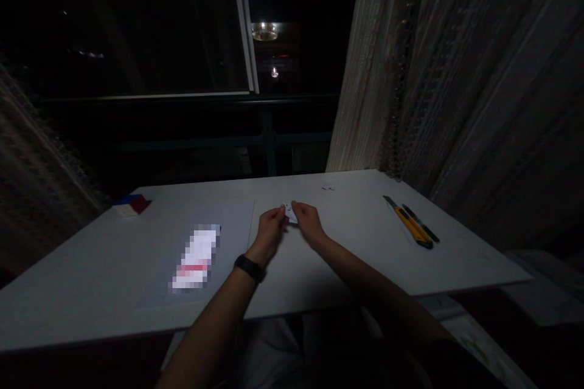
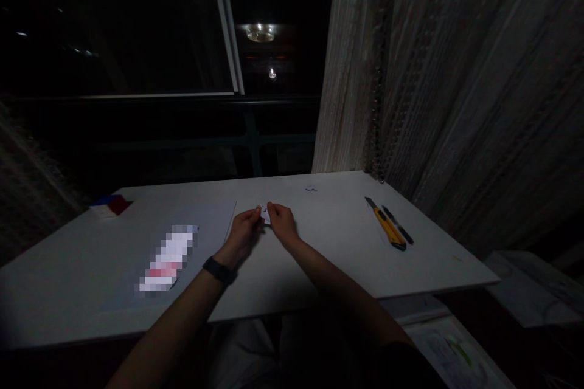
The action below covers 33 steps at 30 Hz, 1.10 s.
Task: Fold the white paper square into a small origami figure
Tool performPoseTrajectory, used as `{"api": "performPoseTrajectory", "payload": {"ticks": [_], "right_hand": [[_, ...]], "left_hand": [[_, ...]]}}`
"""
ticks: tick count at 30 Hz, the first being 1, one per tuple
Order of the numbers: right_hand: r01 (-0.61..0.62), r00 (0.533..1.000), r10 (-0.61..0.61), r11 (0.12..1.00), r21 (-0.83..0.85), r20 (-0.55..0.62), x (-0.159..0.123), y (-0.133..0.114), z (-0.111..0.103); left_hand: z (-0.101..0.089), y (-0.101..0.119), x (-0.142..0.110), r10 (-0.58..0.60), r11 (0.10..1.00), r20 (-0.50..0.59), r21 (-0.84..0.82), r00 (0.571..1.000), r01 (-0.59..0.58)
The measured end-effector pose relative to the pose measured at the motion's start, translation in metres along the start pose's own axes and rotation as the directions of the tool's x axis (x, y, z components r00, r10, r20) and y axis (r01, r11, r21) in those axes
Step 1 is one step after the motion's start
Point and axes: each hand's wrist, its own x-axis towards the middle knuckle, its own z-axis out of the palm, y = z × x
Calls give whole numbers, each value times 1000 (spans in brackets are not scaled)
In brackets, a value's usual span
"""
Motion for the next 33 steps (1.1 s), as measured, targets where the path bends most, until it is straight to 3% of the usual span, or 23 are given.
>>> {"api": "performPoseTrajectory", "payload": {"ticks": [11, 33], "right_hand": [[-24, 989, 4, 991, 132, 146, 6, -10, -6], [-58, 987, 32, 984, 166, 155, 7, -7, -7]], "left_hand": [[0, 7, -3, -69, 990, -12, -122, 998, 67], [-1, 3, -1, -39, 996, -42, -77, 998, 35]]}}
